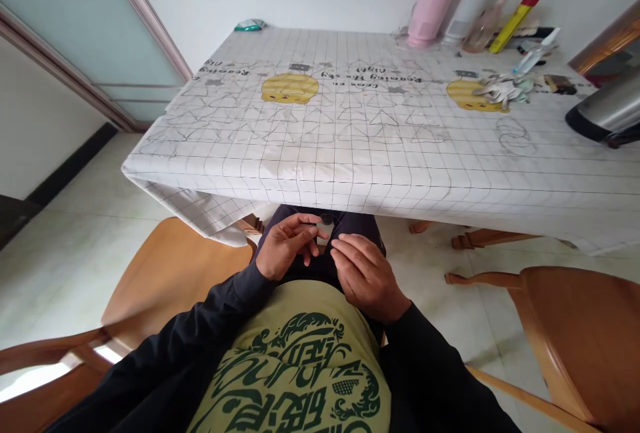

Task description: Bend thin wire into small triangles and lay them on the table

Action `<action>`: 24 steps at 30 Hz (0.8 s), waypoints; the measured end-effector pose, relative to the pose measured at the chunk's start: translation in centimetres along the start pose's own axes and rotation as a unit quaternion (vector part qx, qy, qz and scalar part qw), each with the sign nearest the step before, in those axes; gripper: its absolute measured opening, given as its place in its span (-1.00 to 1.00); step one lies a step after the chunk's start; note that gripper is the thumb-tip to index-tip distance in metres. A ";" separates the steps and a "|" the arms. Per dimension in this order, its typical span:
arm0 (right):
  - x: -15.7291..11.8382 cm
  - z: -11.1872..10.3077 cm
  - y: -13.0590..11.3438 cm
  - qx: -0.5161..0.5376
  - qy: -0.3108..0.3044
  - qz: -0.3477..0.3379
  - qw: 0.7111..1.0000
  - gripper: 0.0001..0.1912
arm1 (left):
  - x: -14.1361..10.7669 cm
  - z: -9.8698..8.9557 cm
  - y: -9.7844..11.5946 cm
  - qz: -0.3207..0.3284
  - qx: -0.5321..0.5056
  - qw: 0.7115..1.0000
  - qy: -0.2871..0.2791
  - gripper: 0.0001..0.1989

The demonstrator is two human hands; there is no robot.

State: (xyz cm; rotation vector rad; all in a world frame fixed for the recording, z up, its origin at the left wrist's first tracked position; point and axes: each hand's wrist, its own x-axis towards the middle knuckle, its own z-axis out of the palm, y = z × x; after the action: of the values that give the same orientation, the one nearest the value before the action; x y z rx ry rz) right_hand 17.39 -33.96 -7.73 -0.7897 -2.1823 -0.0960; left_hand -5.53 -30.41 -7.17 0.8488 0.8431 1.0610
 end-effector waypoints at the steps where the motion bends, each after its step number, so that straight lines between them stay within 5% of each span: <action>1: 0.2 0.1 -0.4 0.002 0.038 0.054 0.998 -0.48 | -0.3 0.0 0.1 0.022 0.010 1.000 -0.004 -0.51; 4: 1.2 0.5 -1.0 0.031 0.117 0.260 0.958 -0.58 | -1.2 0.2 0.5 0.062 0.036 0.997 -0.024 -0.55; 8: 2.9 1.1 -0.8 0.248 0.045 0.426 0.869 -0.68 | -2.0 0.3 0.7 0.069 0.061 0.995 -0.043 -0.57; 13: 4.1 0.8 -0.9 0.374 0.028 0.472 0.798 -0.71 | -2.0 -0.1 0.5 0.078 0.056 0.995 -0.031 -0.46; 24: 3.3 1.0 -1.2 0.387 0.058 0.479 0.786 -0.68 | -2.0 -0.1 0.8 0.046 0.056 0.997 0.013 -0.55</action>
State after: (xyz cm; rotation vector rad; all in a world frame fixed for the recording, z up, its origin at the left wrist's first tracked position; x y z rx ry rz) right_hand 14.46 -32.94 -5.83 -1.2122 -1.2549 1.1505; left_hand -6.46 -32.06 -6.22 0.9779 0.8992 1.1154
